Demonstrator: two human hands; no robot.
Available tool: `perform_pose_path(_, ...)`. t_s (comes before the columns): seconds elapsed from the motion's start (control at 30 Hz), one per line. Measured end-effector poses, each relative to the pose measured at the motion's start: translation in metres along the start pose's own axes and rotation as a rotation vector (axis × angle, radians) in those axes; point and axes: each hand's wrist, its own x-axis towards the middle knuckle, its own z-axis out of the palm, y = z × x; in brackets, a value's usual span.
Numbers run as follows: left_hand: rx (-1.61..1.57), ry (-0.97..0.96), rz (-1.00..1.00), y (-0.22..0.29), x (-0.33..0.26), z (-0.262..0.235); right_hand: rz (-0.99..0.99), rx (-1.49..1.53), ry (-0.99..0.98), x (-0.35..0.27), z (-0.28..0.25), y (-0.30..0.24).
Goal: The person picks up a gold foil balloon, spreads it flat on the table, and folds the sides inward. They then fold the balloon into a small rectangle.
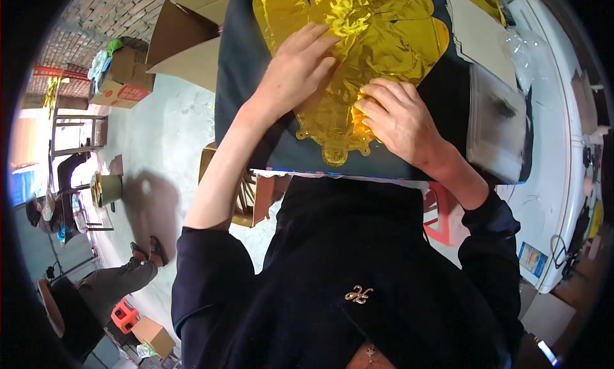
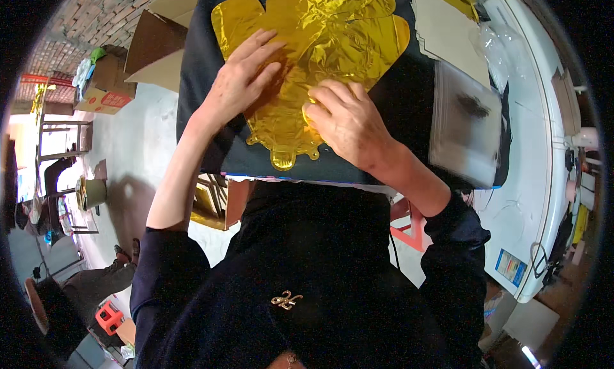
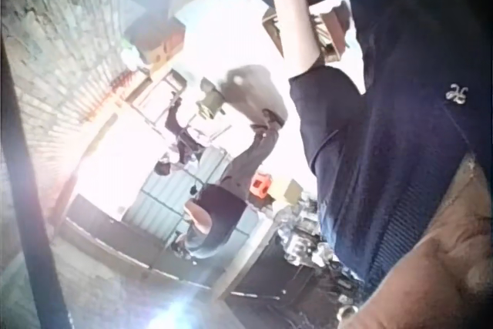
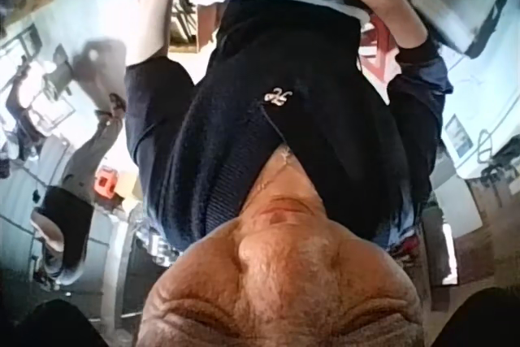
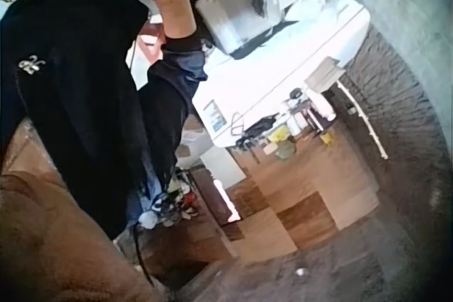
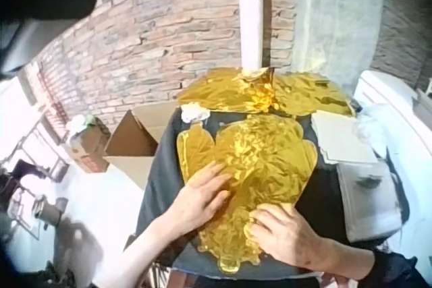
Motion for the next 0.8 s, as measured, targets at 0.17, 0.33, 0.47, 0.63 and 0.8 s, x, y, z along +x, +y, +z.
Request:
perform_pose_path(0.17,0.2,-0.07,0.126,-0.005,0.012,0.035,0.108,-0.032,-0.002,-0.024,-0.007,-0.003)
perform_pose_path(0.33,0.25,-0.084,0.134,0.004,0.006,0.047,0.118,-0.06,0.027,-0.047,-0.002,-0.015)
perform_pose_path(0.47,0.27,-0.107,0.113,0.008,0.004,0.051,0.127,-0.063,0.014,-0.052,0.001,-0.025)
perform_pose_path(0.63,0.273,-0.119,0.081,0.013,0.001,0.054,0.137,-0.034,0.043,-0.057,0.003,-0.028)
perform_pose_path(0.8,0.256,-0.104,0.085,0.009,-0.001,0.055,0.171,-0.011,0.041,-0.059,0.005,-0.032)
